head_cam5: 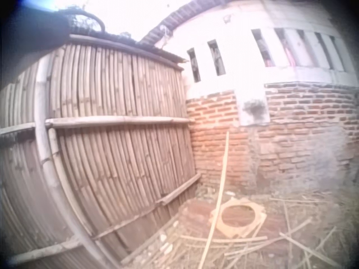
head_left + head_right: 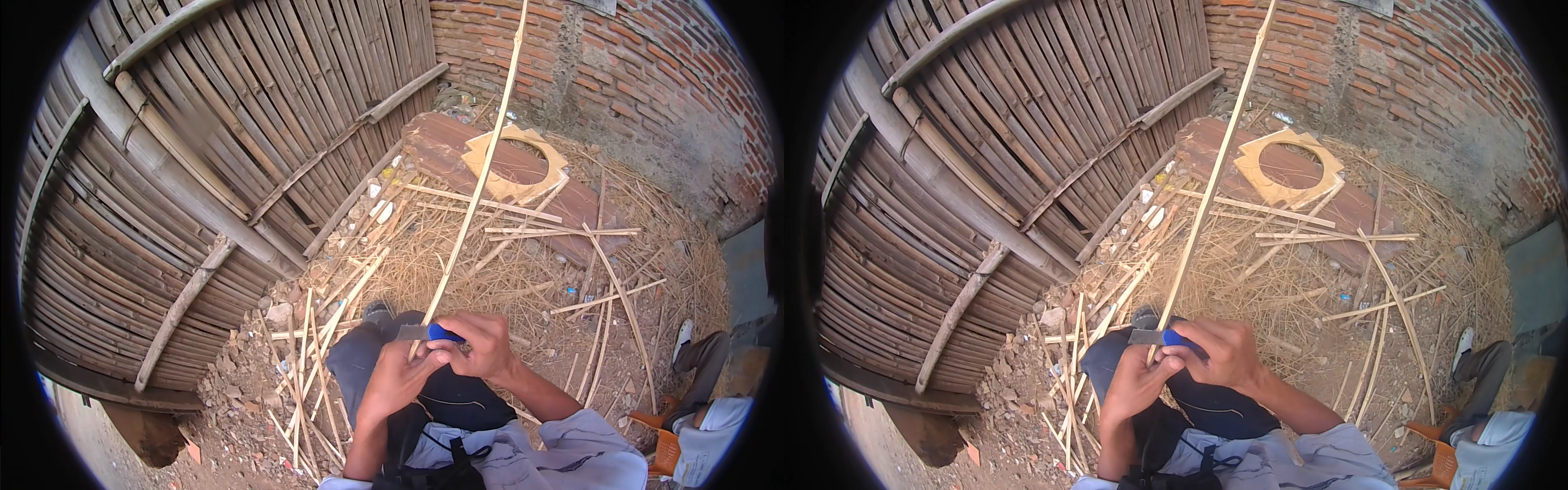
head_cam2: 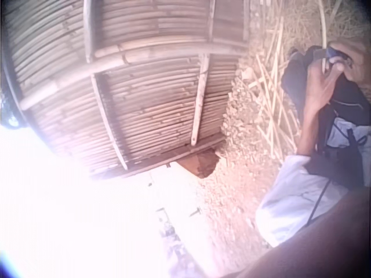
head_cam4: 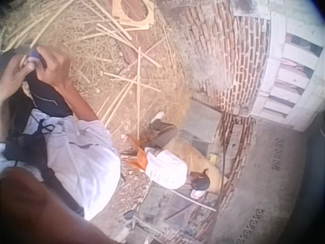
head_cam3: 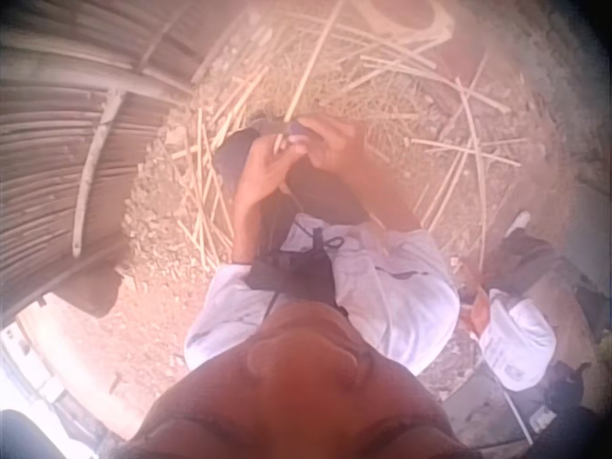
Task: The person sits on the ground and uses a knife to shave a long, thin strip of bamboo. They hold the bamboo with their left hand and scrape the surface with the knife in their right hand, creating fine shavings that fall to the ground.
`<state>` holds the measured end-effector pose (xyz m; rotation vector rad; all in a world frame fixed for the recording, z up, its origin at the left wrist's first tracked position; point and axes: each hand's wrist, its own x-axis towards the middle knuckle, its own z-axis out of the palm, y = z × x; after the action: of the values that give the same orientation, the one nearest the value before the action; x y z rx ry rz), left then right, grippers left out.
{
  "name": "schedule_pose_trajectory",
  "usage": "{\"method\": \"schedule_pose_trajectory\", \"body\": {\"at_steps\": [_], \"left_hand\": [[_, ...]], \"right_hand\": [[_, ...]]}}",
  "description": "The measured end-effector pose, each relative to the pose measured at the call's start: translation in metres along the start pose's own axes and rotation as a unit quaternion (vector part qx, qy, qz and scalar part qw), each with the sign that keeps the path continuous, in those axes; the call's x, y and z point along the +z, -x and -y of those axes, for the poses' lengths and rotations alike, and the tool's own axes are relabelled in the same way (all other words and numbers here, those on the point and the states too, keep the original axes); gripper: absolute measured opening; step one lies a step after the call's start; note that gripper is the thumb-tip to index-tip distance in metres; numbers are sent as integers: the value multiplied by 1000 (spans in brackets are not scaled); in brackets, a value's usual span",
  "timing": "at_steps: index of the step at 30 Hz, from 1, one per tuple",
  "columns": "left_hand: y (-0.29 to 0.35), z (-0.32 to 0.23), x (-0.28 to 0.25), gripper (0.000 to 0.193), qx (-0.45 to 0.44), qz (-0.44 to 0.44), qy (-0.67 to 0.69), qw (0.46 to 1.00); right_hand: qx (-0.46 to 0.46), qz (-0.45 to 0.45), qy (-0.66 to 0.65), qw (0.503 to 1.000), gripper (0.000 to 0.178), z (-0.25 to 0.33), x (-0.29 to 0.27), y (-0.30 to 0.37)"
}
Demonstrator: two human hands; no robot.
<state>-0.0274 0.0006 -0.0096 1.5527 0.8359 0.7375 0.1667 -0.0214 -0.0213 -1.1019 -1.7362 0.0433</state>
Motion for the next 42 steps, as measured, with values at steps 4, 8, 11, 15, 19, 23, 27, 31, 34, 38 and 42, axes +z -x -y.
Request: {"method": "schedule_pose_trajectory", "body": {"at_steps": [4,8,11,15,19,23,27,31,34,38,42], "left_hand": [[-4,-22,5,35,24,-44,-96,994],[-2,-28,7,37,28,-69,-137,988],[10,-20,1,41,-14,-41,-168,985],[34,-12,1,40,-54,-16,-174,983],[39,-13,-8,40,-45,-24,-179,983],[58,-13,-15,40,-66,12,-214,975],[68,-14,-26,39,-43,25,-210,976],[66,-13,-33,39,-76,43,-244,966],[66,-15,-32,42,-71,28,-224,972],[67,-12,-31,41,-68,3,-261,963],[80,-11,-37,40,-107,19,-309,945]], "right_hand": [[8,-1,5,1000,27,-2,-1,-4],[8,15,48,999,27,-5,-10,-8],[75,-85,74,991,28,-25,-22,-14],[124,-119,103,980,29,-56,-59,-44],[57,-78,121,988,31,-63,-67,-50],[190,-191,157,950,35,-126,-116,-74],[143,-268,194,933,36,-152,-124,-75],[200,-257,173,929,35,-148,-123,-71],[212,-254,176,927,33,-151,-124,-68],[181,-228,232,928,35,-155,-122,-71],[284,-322,220,876,40,-222,-152,-62]]}}
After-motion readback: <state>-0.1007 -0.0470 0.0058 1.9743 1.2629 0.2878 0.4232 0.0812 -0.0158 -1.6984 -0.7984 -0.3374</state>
